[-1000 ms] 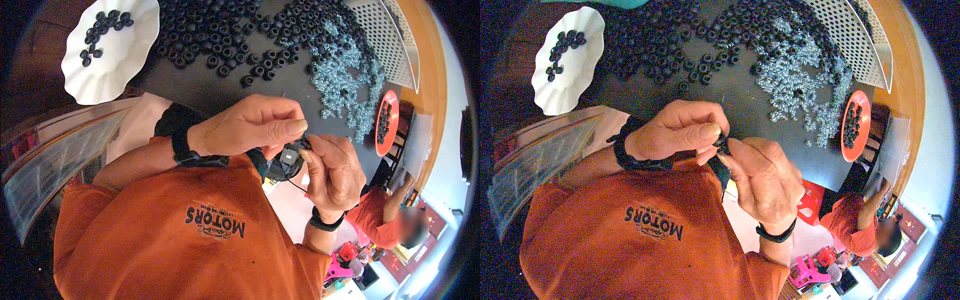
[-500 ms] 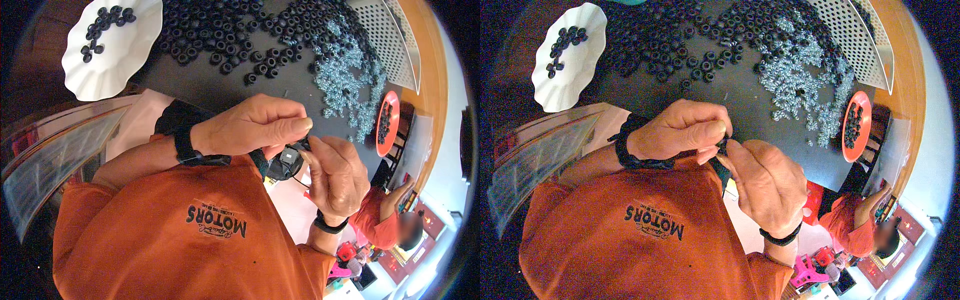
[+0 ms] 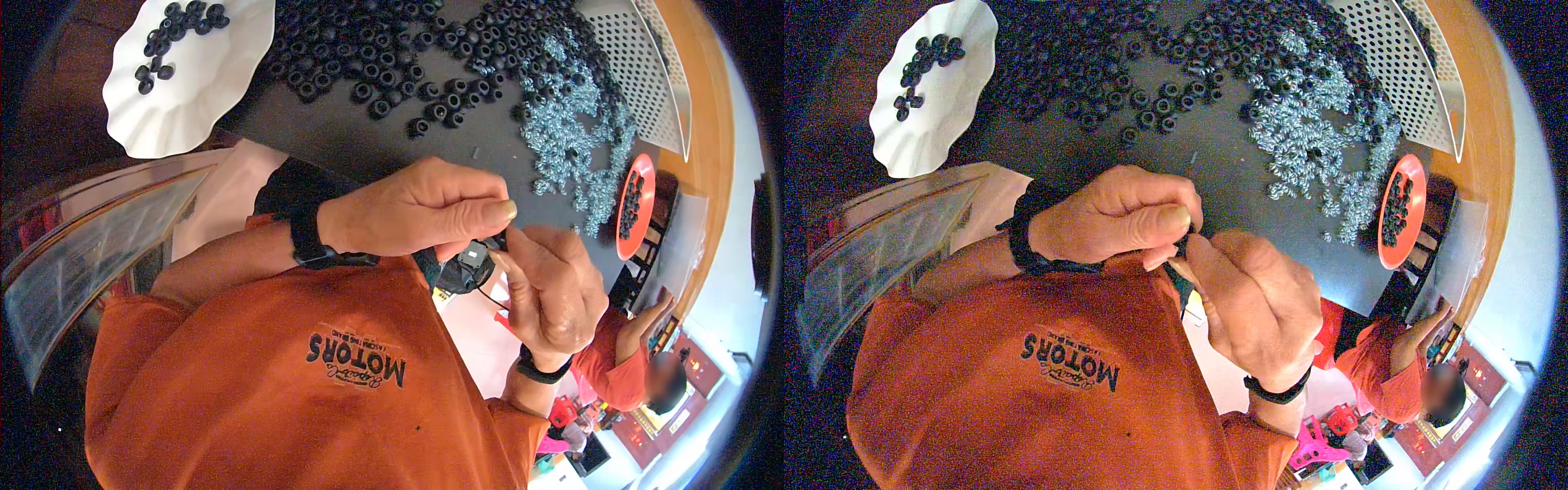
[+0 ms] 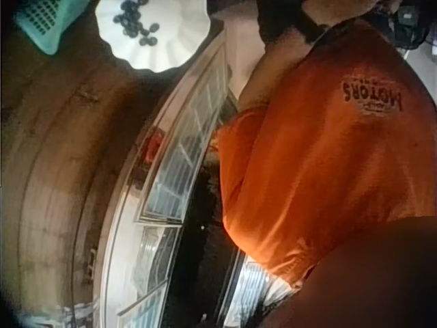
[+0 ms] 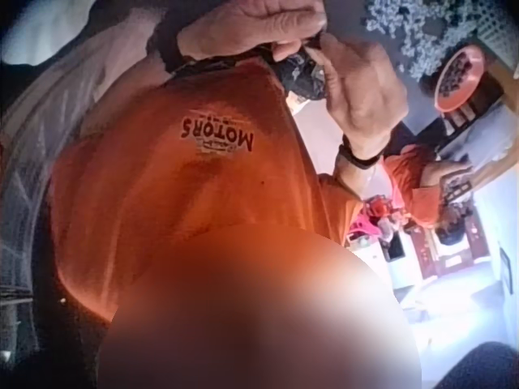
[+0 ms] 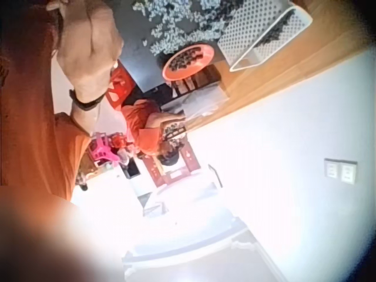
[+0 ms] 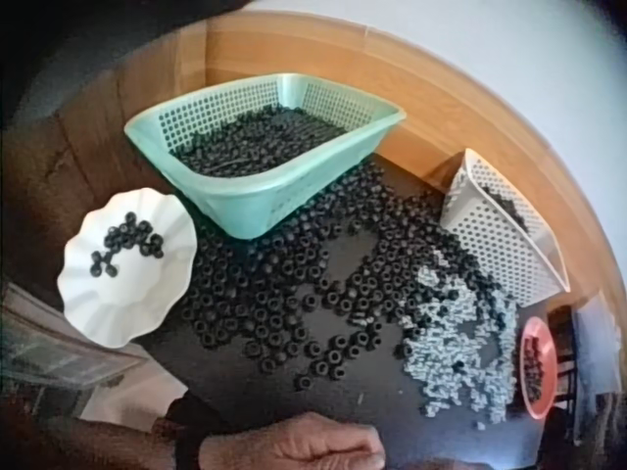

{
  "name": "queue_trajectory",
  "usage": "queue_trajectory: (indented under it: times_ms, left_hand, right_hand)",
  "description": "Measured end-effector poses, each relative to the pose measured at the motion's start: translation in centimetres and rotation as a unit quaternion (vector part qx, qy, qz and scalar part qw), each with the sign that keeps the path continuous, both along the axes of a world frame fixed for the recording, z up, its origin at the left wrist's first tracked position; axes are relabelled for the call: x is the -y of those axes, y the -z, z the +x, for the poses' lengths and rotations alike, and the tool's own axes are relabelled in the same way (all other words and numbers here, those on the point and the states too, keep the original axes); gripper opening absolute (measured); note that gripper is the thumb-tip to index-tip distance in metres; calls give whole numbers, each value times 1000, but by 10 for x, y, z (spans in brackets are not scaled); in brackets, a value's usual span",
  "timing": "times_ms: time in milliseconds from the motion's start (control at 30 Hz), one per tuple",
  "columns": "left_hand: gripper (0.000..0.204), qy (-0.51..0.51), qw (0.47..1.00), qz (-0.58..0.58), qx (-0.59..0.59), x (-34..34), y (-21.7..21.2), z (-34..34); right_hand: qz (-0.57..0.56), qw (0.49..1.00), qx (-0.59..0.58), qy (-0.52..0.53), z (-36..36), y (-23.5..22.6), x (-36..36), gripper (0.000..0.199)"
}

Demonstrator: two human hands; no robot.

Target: Assembling small toy wheels by fitting black rubber tires onto white plastic hubs.

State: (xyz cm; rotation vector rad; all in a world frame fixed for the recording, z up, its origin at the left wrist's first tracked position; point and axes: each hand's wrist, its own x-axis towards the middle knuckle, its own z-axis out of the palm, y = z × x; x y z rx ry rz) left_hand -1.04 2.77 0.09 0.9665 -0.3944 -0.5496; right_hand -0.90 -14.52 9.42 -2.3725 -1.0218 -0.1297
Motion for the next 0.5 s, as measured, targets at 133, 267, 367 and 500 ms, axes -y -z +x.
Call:
queue_trajectory:
  times_ms: [133,267,367,500]
  left_hand:
    - [30,1,1000,12,16,0,0,0]
    - [33,-9,998,13,64,0,3,0]
    - [36,-54,995,-12,87,8,9,-4]
    - [37,-65,991,-10,117,6,9,-4]
  right_hand:
    - [17,1000,-17,-2,2,1,-1,27]
    - [75,982,-170,34,4,6,5,30]
    - [176,942,-278,64,1,13,5,34]
    - [238,865,-422,130,1,7,1,38]
